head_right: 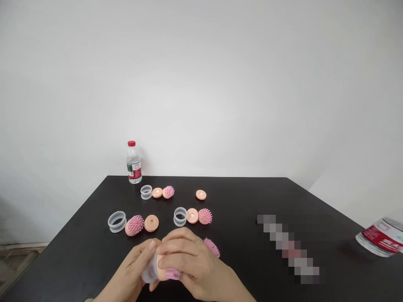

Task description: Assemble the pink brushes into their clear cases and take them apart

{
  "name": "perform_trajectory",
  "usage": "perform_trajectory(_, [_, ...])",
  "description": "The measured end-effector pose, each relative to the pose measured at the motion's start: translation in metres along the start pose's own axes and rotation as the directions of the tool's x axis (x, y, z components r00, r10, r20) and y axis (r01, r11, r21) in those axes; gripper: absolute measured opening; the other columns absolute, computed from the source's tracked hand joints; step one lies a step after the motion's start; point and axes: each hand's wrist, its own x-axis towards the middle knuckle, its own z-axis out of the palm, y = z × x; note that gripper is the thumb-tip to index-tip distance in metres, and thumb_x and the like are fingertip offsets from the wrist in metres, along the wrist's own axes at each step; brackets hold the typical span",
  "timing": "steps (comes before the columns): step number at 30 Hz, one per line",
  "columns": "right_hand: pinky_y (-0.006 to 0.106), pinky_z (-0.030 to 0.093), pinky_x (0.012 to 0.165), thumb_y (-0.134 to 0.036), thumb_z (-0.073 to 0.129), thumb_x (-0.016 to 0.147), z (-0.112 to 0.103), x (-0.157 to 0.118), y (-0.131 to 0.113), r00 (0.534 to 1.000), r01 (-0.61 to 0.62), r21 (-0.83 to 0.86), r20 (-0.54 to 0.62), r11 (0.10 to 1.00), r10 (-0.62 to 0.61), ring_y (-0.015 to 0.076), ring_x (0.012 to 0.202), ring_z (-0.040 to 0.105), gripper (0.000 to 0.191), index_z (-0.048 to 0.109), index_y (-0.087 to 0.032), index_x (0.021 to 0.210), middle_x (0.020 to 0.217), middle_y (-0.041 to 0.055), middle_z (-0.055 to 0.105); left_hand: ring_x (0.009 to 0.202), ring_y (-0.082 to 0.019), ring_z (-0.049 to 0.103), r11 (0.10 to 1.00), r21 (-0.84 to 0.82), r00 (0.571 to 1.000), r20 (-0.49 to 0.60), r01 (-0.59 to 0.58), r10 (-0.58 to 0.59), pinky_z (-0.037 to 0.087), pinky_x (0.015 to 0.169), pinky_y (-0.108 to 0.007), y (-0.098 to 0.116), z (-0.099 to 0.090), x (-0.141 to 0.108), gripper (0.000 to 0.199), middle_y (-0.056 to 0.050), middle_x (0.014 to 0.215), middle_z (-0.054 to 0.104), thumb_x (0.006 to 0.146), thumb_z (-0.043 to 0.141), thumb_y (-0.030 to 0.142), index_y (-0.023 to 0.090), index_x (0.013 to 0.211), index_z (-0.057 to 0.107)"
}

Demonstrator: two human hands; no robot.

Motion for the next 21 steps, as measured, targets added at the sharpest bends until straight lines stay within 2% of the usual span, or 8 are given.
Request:
perform_trajectory(4, [0.034,0.053,0.095,0.01,0.045,0.085,0.0,0.0,-0.002,0.998,0.048,-0.027,0.043,0.998,-0.047,0.0212,0.117,0.054,0.044,0.059,-0.02,0.115,0.119,0.0091,0.063,0.045,-0.008,0.047,0.986,-0.087,0.99,0.031,0.142,-0.14,0.028,0.039,-0.017,0.005,0.002,-0.001,0.057,0.001,0.053,0.054,0.081,0.058,0.07,0.014,0.078,0.064])
perform_trajectory(7, [0.027,0.054,0.087,0.007,0.042,0.087,0.0,-0.003,-0.004,1.0,0.004,-0.044,0.025,0.999,-0.003,0.0175,0.112,0.057,0.044,0.059,-0.023,0.115,0.129,0.0098,0.052,0.044,-0.008,0.047,0.982,-0.093,0.986,0.033,0.165,-0.162,0.026,0.038,-0.018,0.006,0.002,-0.002,0.058,0.001,0.054,0.056,0.08,0.057,0.072,0.014,0.079,0.063])
perform_trajectory(10, [0.026,0.055,0.083,-0.003,0.044,0.093,0.002,-0.008,-0.002,0.996,-0.085,-0.018,0.011,0.996,0.085,0.0173,0.109,0.059,0.038,0.057,-0.026,0.121,0.13,0.0105,0.047,0.046,-0.008,0.046,0.993,-0.076,0.996,0.015,0.084,-0.083,0.03,0.043,-0.02,0.004,0.002,-0.003,0.056,0.001,0.057,0.057,0.081,0.056,0.071,0.015,0.076,0.061])
perform_trajectory(13, [0.03,0.055,0.086,-0.029,0.054,0.1,0.004,-0.011,0.003,0.989,-0.141,0.014,-0.039,0.99,0.141,0.0195,0.108,0.06,0.034,0.05,-0.03,0.133,0.128,0.0104,0.051,0.05,-0.008,0.044,0.999,-0.002,0.999,0.0,-0.039,0.039,0.035,0.05,-0.022,0.003,0.001,-0.003,0.051,0.002,0.059,0.055,0.085,0.055,0.066,0.016,0.077,0.06])
perform_trajectory(15, [0.035,0.055,0.092,-0.05,0.061,0.093,0.007,-0.013,0.007,0.977,-0.192,-0.003,-0.096,0.981,0.191,0.0234,0.113,0.06,0.052,0.046,-0.031,0.138,0.128,0.0108,0.056,0.056,-0.01,0.046,0.994,0.055,0.995,-0.027,-0.095,0.097,0.039,0.056,-0.023,0.002,0.0,-0.004,0.046,0.002,0.064,0.056,0.086,0.058,0.062,0.017,0.081,0.061])
perform_trajectory(17, [0.037,0.054,0.094,-0.062,0.066,0.082,0.009,-0.014,0.01,0.949,-0.281,-0.022,-0.155,0.959,0.275,0.027,0.115,0.061,0.067,0.048,-0.029,0.138,0.125,0.0117,0.06,0.062,-0.011,0.047,0.986,0.092,0.988,-0.051,-0.139,0.144,0.041,0.061,-0.024,0.002,-0.002,-0.004,0.043,0.001,0.071,0.058,0.086,0.059,0.06,0.018,0.088,0.063])
perform_trajectory(19, [0.035,0.057,0.089,-0.067,0.069,0.076,0.011,-0.014,0.012,0.91,-0.377,-0.006,-0.189,0.926,0.369,0.0268,0.106,0.065,0.07,0.055,-0.027,0.131,0.117,0.011,0.065,0.066,-0.012,0.048,0.979,0.103,0.982,-0.051,-0.177,0.183,0.042,0.065,-0.025,0.001,-0.003,-0.004,0.041,0.0,0.076,0.059,0.086,0.061,0.059,0.019,0.094,0.064])
perform_trajectory(21, [0.033,0.058,0.081,-0.066,0.071,0.076,0.013,-0.015,0.012,0.877,-0.443,0.017,-0.2,0.896,0.437,0.0242,0.095,0.068,0.065,0.059,-0.026,0.125,0.11,0.0091,0.068,0.071,-0.014,0.05,0.975,0.094,0.978,-0.041,-0.202,0.207,0.041,0.068,-0.026,0.0,-0.005,-0.003,0.038,0.0,0.079,0.058,0.086,0.063,0.056,0.02,0.097,0.065])
